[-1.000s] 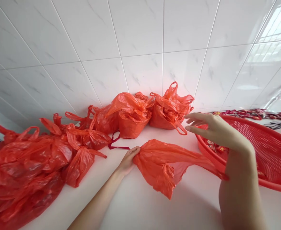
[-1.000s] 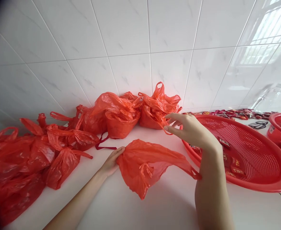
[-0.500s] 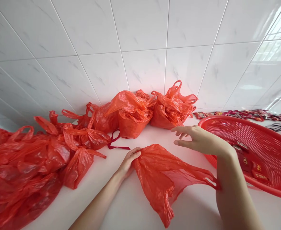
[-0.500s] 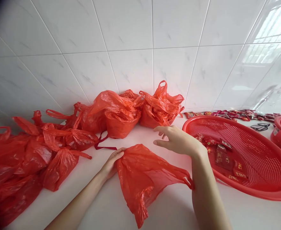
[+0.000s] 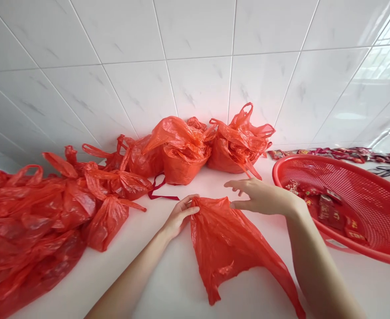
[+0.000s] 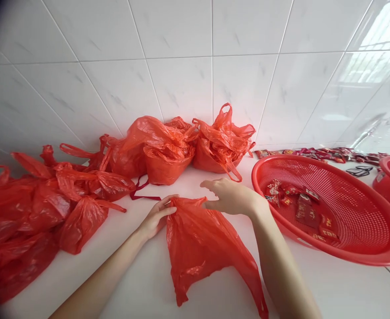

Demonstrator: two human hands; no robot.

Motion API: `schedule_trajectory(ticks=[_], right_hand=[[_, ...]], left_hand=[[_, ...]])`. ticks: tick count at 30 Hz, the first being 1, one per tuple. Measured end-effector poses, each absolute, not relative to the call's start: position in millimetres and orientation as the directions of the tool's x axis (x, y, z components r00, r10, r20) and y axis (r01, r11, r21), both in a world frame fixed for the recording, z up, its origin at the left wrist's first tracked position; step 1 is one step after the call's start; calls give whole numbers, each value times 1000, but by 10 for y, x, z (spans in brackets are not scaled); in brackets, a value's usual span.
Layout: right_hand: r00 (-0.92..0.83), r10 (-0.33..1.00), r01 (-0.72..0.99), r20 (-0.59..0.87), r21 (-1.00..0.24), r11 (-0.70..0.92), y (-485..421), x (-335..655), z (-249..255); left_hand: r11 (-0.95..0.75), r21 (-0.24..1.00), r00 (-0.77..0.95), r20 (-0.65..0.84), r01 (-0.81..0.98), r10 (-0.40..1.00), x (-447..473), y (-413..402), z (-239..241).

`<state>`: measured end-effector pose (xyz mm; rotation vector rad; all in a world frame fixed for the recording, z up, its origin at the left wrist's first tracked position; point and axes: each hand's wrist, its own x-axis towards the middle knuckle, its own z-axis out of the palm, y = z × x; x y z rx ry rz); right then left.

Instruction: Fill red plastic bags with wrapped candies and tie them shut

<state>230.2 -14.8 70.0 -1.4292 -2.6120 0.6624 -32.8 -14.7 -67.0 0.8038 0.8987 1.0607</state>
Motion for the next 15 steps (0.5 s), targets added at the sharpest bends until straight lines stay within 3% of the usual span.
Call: schedule_trajectory(ticks=[6,10,15], right_hand=[[-679,707,709,-197,-427,562,-154,2203,227],[-590,772,805,-238,-241,541,-251,2279,-138],[-446,890,894,-89,-93,439,-348,2400,-388]], left_hand=[[229,921,177,-180,-315,968,-278,-140,-679],[159,972,61,-151,-171,987,-372,-71,-672],[-36,999,-173,32,-20,984,-485,8,-616]])
